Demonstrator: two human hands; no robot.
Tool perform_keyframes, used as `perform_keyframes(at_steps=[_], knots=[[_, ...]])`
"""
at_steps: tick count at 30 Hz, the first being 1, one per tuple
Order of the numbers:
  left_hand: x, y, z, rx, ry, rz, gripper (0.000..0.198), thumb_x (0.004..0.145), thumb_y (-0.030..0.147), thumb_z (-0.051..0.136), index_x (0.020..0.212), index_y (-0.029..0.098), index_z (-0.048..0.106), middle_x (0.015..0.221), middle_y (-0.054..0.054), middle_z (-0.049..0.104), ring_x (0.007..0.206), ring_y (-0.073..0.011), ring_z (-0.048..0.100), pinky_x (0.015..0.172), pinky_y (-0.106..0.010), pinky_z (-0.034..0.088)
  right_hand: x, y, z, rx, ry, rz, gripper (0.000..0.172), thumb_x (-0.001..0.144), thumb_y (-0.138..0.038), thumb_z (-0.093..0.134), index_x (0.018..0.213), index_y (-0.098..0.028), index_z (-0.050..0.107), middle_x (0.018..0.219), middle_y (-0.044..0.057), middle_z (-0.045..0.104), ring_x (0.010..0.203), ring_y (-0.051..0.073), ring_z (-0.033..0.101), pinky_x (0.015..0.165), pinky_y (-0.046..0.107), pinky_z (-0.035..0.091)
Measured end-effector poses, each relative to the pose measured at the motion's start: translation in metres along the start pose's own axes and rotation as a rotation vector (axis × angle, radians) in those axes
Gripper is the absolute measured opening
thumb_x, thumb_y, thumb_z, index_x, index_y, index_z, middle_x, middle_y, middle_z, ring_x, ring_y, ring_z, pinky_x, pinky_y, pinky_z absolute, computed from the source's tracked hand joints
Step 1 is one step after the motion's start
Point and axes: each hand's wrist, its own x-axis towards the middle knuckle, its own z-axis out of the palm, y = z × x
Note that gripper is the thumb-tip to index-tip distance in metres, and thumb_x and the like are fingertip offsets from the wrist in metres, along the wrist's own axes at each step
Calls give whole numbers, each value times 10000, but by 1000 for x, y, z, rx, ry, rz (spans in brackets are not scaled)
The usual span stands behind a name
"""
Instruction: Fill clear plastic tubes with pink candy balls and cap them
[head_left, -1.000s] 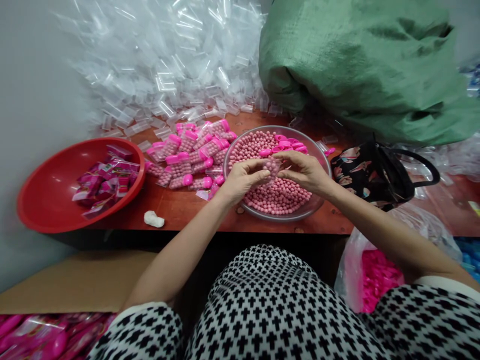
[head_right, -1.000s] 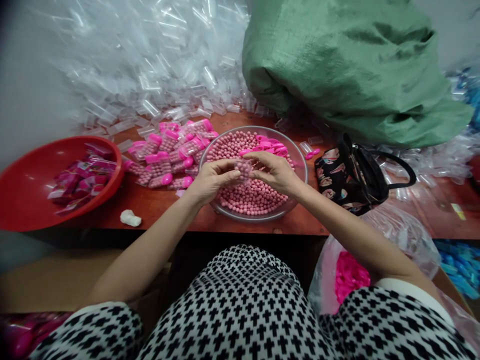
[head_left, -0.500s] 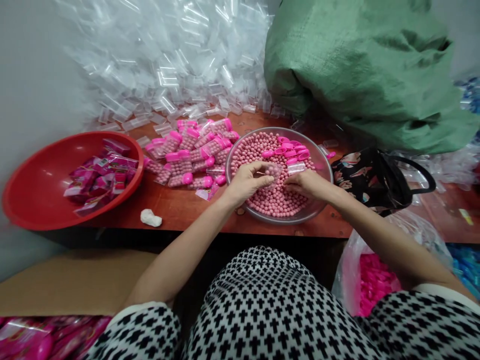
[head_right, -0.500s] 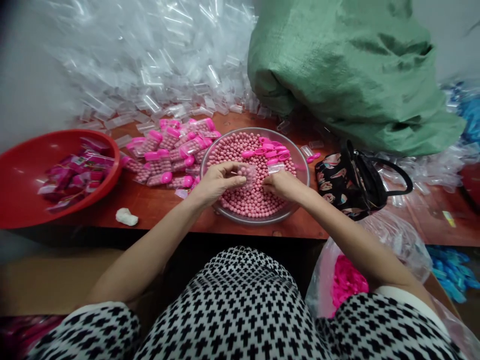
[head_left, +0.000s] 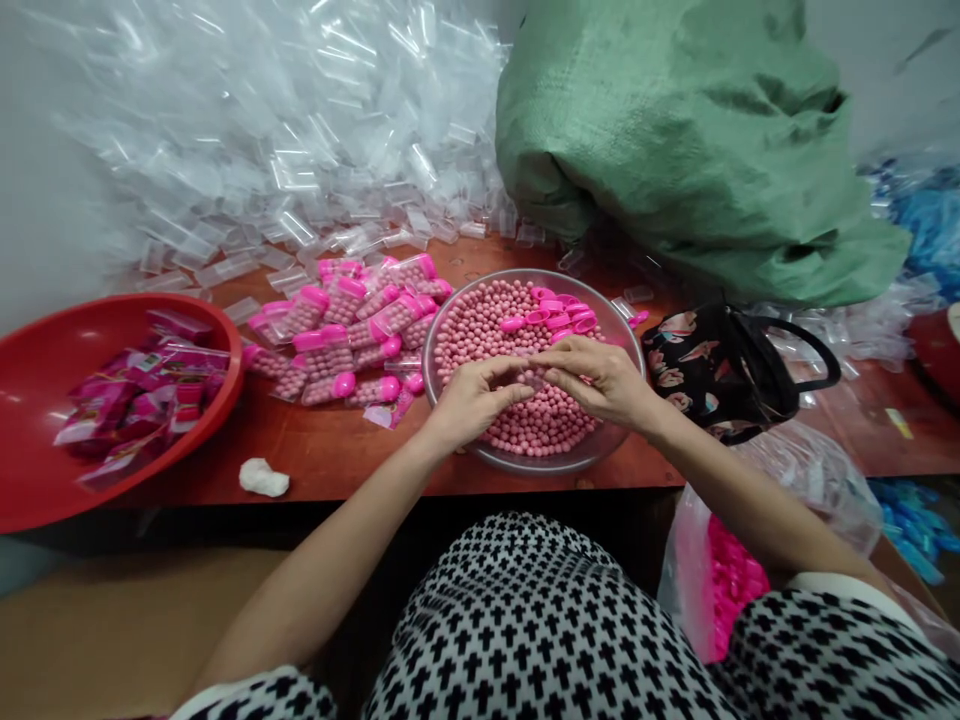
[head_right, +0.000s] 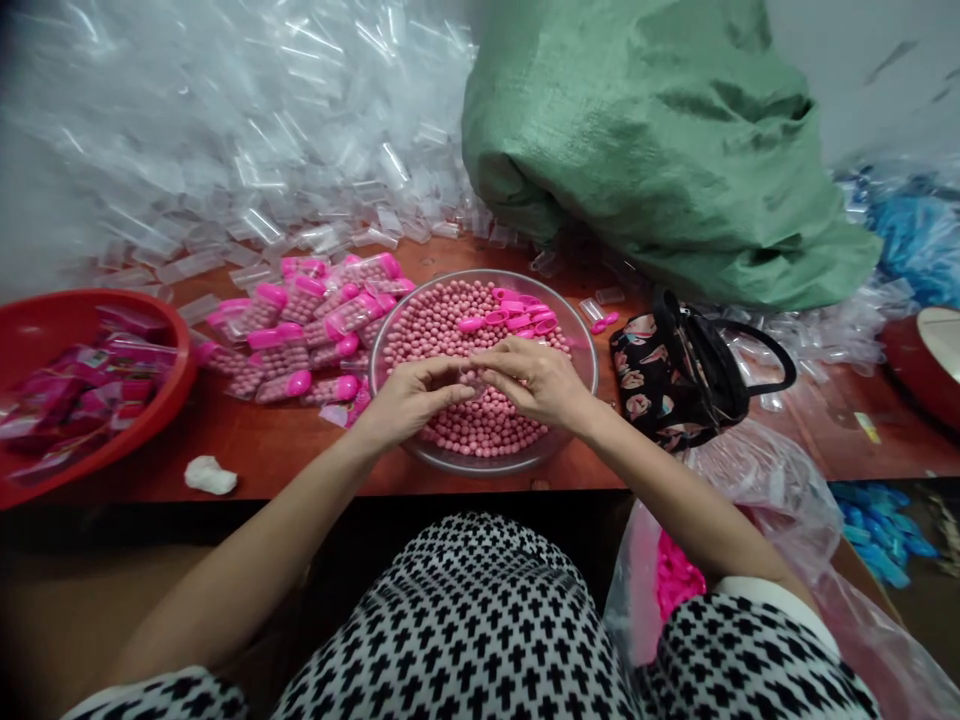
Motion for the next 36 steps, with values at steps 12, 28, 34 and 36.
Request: perform_keyframes(at_steps=[12, 28, 34, 36], knots=[[-4, -3, -3, 67, 77, 77, 302, 837, 338, 712, 1080, 165, 749, 1047, -73, 781, 990, -227, 716, 914, -357, 557, 66, 61, 6, -768, -328, 93, 332, 1007, -166, 422, 1193, -130, 695, 1265, 174, 678, 1091, 298, 613, 828, 380, 480], [-1, -10, 0, -313, 282, 28, 489, 706, 454, 843, 1071, 166, 691, 944, -40, 722, 826, -185, 690, 790, -344, 607, 16, 5, 15, -256, 70, 33, 320, 899, -377, 660, 1151, -184, 621, 706, -15, 638, 561, 126, 531, 566, 232, 362], [-5, -3, 0, -360, 237, 43, 504, 671, 459, 884, 1052, 171, 720, 1000, -38, 721, 833, -150, 673, 795, -293, 601, 5, -1, 13, -252, 193, 30, 231, 924, -395, 624, 1009, -189, 685, 582, -29, 591, 483, 119, 498, 518, 245, 332], [-7, -1, 0, -354, 208, 50, 520, 693, 456, 873, 1102, 177, 716, 1077, -55, 722, 884, -168, 682, 813, -308, 603, 5, -3, 11, -152, 175, 31, 222, 905, -398, 670, 939, -183, 708, 640, -2, 662, 518, 119, 548, 533, 242, 373]])
